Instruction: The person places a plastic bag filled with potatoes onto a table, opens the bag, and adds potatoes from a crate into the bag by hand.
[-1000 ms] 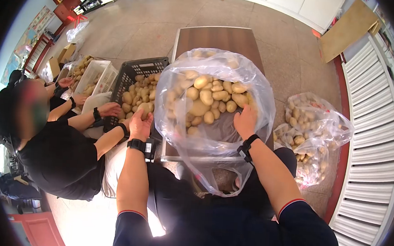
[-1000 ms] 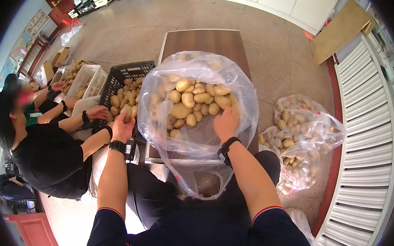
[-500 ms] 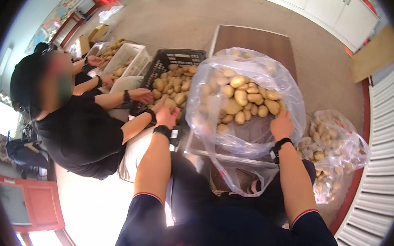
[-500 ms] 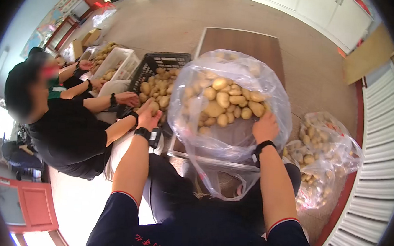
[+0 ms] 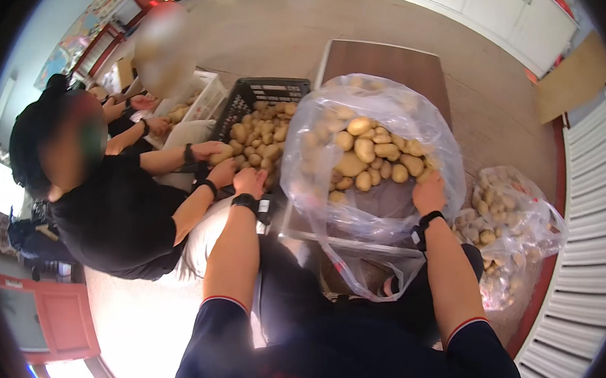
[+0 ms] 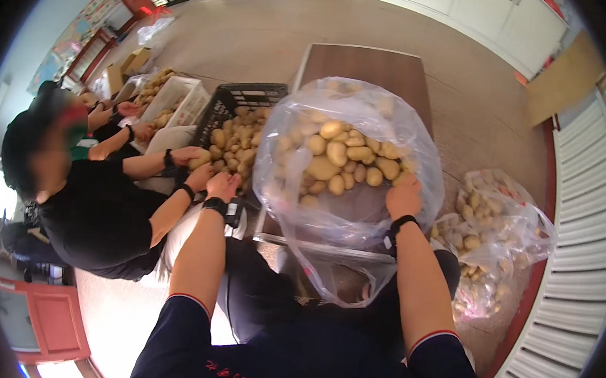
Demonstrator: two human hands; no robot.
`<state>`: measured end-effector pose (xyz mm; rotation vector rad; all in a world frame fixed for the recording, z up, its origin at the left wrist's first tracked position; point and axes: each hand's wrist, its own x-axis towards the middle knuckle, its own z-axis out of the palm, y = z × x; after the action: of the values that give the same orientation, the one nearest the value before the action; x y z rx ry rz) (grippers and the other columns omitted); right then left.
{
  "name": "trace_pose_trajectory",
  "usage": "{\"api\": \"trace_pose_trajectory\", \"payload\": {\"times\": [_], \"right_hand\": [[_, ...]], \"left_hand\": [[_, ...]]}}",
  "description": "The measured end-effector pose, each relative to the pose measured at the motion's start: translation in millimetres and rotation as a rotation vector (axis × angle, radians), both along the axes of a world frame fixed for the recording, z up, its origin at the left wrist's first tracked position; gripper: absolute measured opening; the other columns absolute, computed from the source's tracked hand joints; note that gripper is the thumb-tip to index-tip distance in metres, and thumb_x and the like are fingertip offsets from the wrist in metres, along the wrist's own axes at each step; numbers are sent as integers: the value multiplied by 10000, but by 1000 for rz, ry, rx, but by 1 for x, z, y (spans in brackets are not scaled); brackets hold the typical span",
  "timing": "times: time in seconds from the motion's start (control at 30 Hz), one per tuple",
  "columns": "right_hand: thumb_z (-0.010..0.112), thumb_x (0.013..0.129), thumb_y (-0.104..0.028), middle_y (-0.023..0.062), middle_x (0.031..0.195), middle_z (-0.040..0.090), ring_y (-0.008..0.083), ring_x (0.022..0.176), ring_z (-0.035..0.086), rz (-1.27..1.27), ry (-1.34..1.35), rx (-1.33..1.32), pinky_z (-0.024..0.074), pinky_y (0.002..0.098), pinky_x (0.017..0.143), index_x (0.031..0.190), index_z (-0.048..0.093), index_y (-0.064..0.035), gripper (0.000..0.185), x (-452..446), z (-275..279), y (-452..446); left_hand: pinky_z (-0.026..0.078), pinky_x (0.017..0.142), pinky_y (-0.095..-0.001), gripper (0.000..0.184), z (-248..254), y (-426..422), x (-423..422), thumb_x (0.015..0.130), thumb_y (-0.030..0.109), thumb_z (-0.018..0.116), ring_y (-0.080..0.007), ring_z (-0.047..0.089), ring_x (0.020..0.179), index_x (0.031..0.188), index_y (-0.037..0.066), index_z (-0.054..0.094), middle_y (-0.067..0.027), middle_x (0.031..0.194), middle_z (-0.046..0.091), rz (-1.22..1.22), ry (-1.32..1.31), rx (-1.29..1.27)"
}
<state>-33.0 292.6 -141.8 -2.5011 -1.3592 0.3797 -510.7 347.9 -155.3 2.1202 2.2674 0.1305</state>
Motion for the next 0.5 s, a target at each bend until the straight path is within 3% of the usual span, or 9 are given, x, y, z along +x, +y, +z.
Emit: {"api": "trace_pose_trajectory", "payload": {"times": [0.03, 0.07, 0.13, 0.17, 0.2, 0.37, 0.43, 0.47, 0.5], "right_hand": [[690, 800, -230, 199, 1309, 464, 422, 1067, 599, -25, -15, -5, 505, 518, 875, 1295, 357, -64, 620, 1, -1, -2], [683, 789, -230, 208, 1309, 462, 426, 1084, 587, -15, 19, 31, 498, 520, 887, 1281, 360, -55, 614, 1, -2, -4], [675, 778, -229, 217, 1308, 461, 430, 1101, 575, -19, 40, 68, 492, 521, 900, 1267, 364, -47, 608, 2, -2, -5], [680, 770, -239, 226, 1306, 459, 437, 1106, 569, -28, 76, 65, 488, 521, 909, 1269, 361, -38, 625, 2, -2, -6], [684, 762, -250, 235, 1304, 458, 445, 1111, 563, -31, 115, 64, 485, 520, 919, 1270, 358, -30, 643, 1, -2, -6], [682, 766, -282, 251, 1247, 507, 457, 1125, 551, -95, 178, 103, 464, 513, 955, 1252, 378, -1, 638, 1, -15, -4], [656, 793, -298, 214, 1101, 572, 410, 996, 615, -105, 370, 155, 515, 498, 819, 1209, 424, -20, 552, 11, -35, 0], [647, 802, -304, 201, 1053, 594, 394, 952, 636, -100, 437, 167, 532, 492, 774, 1194, 440, -26, 524, 15, -37, 0], [632, 813, -311, 164, 958, 593, 344, 828, 636, -230, 782, 198, 519, 449, 657, 1165, 465, -52, 467, 14, -28, -6]], "left_hand": [[553, 731, -413, 187, -4, 2, -1, 908, 188, 562, -328, 651, 808, 853, 18, 616, -154, 810, 618, 8, -44, -6], [559, 728, -412, 157, -12, 6, -5, 900, 160, 557, -321, 647, 797, 865, 14, 602, -147, 820, 607, 87, -277, -14], [570, 724, -409, 101, -25, 21, -2, 885, 103, 545, -308, 640, 776, 889, 6, 573, -132, 839, 583, 560, -1547, 45], [575, 722, -408, 79, -25, 23, 0, 877, 74, 539, -302, 637, 766, 902, 3, 559, -125, 849, 572, 694, -1776, 67], [581, 720, -406, 66, -21, 24, 4, 870, 46, 533, -295, 633, 755, 914, -1, 545, -118, 859, 560, 800, -1900, 78], [578, 716, -395, 162, 20, 5, 32, 877, 39, 540, -277, 621, 777, 1031, -9, 543, -115, 886, 572, 641, -1889, 61], [573, 716, -397, 294, 28, -1, 38, 894, 65, 560, -272, 619, 806, 1180, 1, 529, -118, 942, 577, 618, -1959, 20], [571, 710, -396, 294, 29, -1, 41, 892, 67, 566, -269, 620, 806, 1176, 1, 529, -113, 938, 577, 582, -1923, 16], [568, 703, -395, 295, 36, -3, 47, 889, 68, 573, -267, 620, 806, 1173, 0, 530, -109, 934, 577, 552, -1883, 18]]}}
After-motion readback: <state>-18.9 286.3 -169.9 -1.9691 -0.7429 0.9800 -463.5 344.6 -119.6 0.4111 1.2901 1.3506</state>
